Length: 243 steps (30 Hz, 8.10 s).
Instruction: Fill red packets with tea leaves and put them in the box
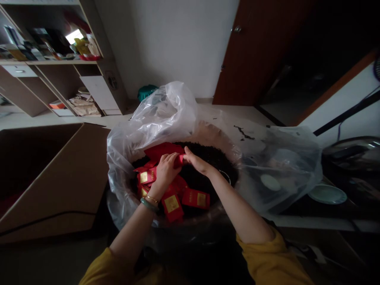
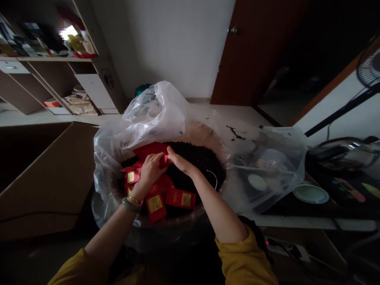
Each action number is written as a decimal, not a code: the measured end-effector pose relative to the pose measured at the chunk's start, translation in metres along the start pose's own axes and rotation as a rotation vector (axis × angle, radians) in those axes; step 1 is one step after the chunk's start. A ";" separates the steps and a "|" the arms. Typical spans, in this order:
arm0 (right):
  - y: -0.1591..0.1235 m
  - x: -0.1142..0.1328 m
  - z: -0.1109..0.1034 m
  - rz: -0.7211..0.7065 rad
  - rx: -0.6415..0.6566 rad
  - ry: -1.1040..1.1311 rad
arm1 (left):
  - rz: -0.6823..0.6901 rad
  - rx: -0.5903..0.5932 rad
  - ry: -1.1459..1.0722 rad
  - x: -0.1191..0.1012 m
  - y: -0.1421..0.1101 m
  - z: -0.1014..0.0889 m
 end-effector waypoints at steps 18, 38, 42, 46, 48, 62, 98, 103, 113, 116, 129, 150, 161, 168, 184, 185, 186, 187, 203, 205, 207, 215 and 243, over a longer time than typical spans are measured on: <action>0.005 -0.077 -0.039 0.327 -0.093 -0.859 | -0.149 -0.137 -0.077 0.029 -0.001 -0.016; -0.004 -0.045 0.001 0.408 0.138 -1.126 | -0.177 -0.100 -0.084 0.032 -0.001 -0.016; -0.009 -0.055 -0.002 0.493 0.146 -1.152 | -0.171 -0.115 -0.087 0.031 -0.001 -0.019; 0.002 -0.041 0.021 0.268 0.105 -1.110 | -0.166 -0.117 -0.099 0.031 -0.001 -0.018; 0.005 -0.035 0.033 0.192 0.125 -1.120 | -0.164 -0.113 -0.103 0.031 0.000 -0.018; 0.003 -0.001 -0.010 0.005 -0.061 -0.890 | -0.132 -0.131 -0.105 0.031 0.000 -0.016; -0.015 0.053 -0.043 -0.130 -0.393 -0.560 | -0.110 -0.188 -0.133 0.032 0.000 0.003; -0.030 -0.009 -0.045 0.448 0.072 -0.998 | -0.120 -0.204 -0.120 0.035 0.001 0.002; -0.060 -0.064 -0.021 0.654 0.192 -1.377 | -0.085 -0.194 -0.135 0.033 -0.002 0.000; -0.064 -0.066 -0.018 0.591 0.127 -1.383 | -0.078 -0.186 -0.146 0.028 -0.003 0.001; -0.074 -0.061 -0.014 0.457 0.046 -1.333 | 0.184 0.135 -0.153 -0.030 -0.003 0.033; -0.061 0.041 -0.077 -0.162 -0.576 -0.433 | 0.138 0.052 -0.231 -0.023 -0.003 0.026; -0.043 0.049 -0.048 -0.154 -0.501 -0.396 | 0.049 -0.077 -0.211 -0.010 -0.001 0.012; -0.035 0.053 -0.029 -0.136 -0.346 -0.440 | 0.057 -0.085 -0.286 -0.006 -0.003 0.007; -0.031 0.038 -0.025 -0.027 -0.224 -0.585 | 0.017 -0.073 -0.299 0.010 -0.007 0.011; -0.031 0.037 -0.029 -0.014 -0.253 -0.512 | 0.009 -0.072 -0.306 0.012 -0.007 0.011; -0.031 0.037 -0.034 -0.011 -0.294 -0.437 | 0.001 -0.075 -0.314 0.013 -0.007 0.010; -0.031 0.037 -0.039 -0.016 -0.342 -0.365 | -0.007 -0.080 -0.323 0.015 -0.007 0.009; -0.035 0.054 -0.039 -0.269 -0.528 -0.571 | -0.082 -0.278 -0.311 0.020 -0.009 -0.019; -0.035 0.061 -0.021 -0.327 -0.434 -0.674 | -0.084 -0.269 -0.303 0.019 -0.010 -0.017; -0.034 0.062 -0.007 -0.324 -0.356 -0.807 | -0.070 -0.237 -0.303 0.016 -0.011 -0.014; -0.025 0.035 -0.003 -0.139 -0.135 -1.019 | 0.193 0.222 -0.300 -0.008 0.001 -0.015; -0.029 0.035 -0.009 -0.071 -0.142 -1.164 | -0.082 0.173 -0.554 0.029 0.004 0.001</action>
Point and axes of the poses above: each hand's wrist, its own y-axis towards the middle knuckle, its own z-axis out of the palm, x = y × z, the point moved 9 cm from there along y, towards the middle knuckle, and after that the axes turned 4 degrees about -y, right-handed, at the moved point
